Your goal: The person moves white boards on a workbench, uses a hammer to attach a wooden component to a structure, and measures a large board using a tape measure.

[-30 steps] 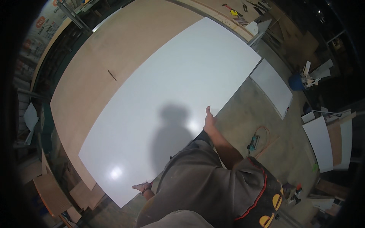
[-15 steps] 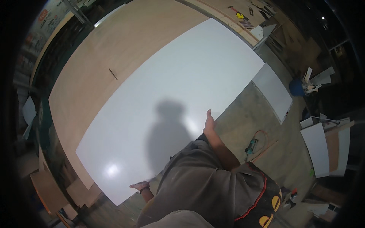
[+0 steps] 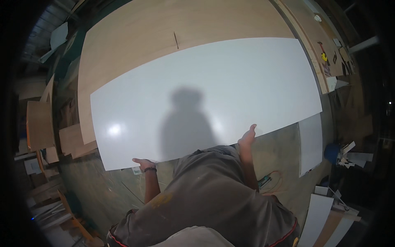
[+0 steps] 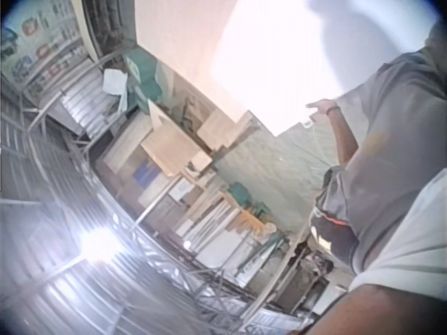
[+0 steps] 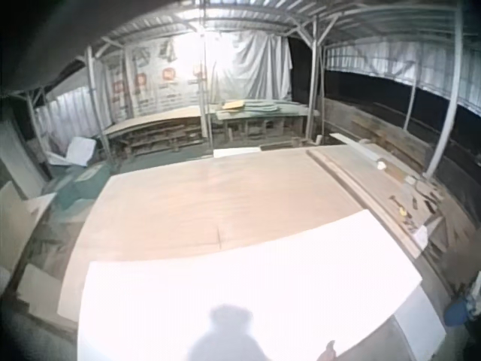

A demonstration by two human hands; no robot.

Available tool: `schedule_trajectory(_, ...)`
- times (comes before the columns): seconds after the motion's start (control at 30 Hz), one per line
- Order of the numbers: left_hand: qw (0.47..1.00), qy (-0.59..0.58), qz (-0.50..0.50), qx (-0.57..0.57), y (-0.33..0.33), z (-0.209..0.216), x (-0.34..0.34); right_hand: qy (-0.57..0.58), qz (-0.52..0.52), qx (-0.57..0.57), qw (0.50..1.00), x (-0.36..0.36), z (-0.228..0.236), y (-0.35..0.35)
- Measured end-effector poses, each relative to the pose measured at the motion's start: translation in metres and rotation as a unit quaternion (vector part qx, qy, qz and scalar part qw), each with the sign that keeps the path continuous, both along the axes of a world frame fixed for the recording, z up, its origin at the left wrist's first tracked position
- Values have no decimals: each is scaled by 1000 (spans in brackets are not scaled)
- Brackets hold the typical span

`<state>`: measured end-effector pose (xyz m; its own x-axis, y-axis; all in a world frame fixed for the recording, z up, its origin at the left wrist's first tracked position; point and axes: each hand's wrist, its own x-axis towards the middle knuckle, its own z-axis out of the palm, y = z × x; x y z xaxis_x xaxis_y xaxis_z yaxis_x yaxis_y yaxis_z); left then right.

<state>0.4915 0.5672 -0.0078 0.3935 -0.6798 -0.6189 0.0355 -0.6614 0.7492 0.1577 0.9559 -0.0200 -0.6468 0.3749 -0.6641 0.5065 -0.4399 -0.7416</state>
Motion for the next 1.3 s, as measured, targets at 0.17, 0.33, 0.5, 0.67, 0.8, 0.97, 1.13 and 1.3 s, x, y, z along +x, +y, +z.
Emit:
schedule_trajectory(0.17,997,46,-9,-56,5,-4,-4,23,0,-7,1000,-7,1,7)
schedule_trajectory(0.33,998,-60,0,2,2,-3,-11,17,-6,1,1000,-13,4,4)
schedule_trajectory(0.5,994,-89,35,-61,-26,-40,-7,8,6,1,1000,-34,-4,-8)
schedule_trajectory(0.67,986,-168,-7,-12,-38,-32,-38,32,7,-57,998,-59,-18,-8)
schedule_trajectory(0.8,984,-177,19,3,-52,-29,-21,15,32,-13,999,-68,-1,-54)
schedule_trajectory(0.97,981,-178,-59,45,-53,-4,-69,-32,23,38,999,-81,7,-55)
schedule_trajectory(1.13,962,-222,147,-56,-66,-25,-94,-50,44,-3,998,-82,28,-94)
schedule_trajectory(1.3,894,-386,219,-62,-83,-48,-110,-37,-8,32,999,-103,4,-81)
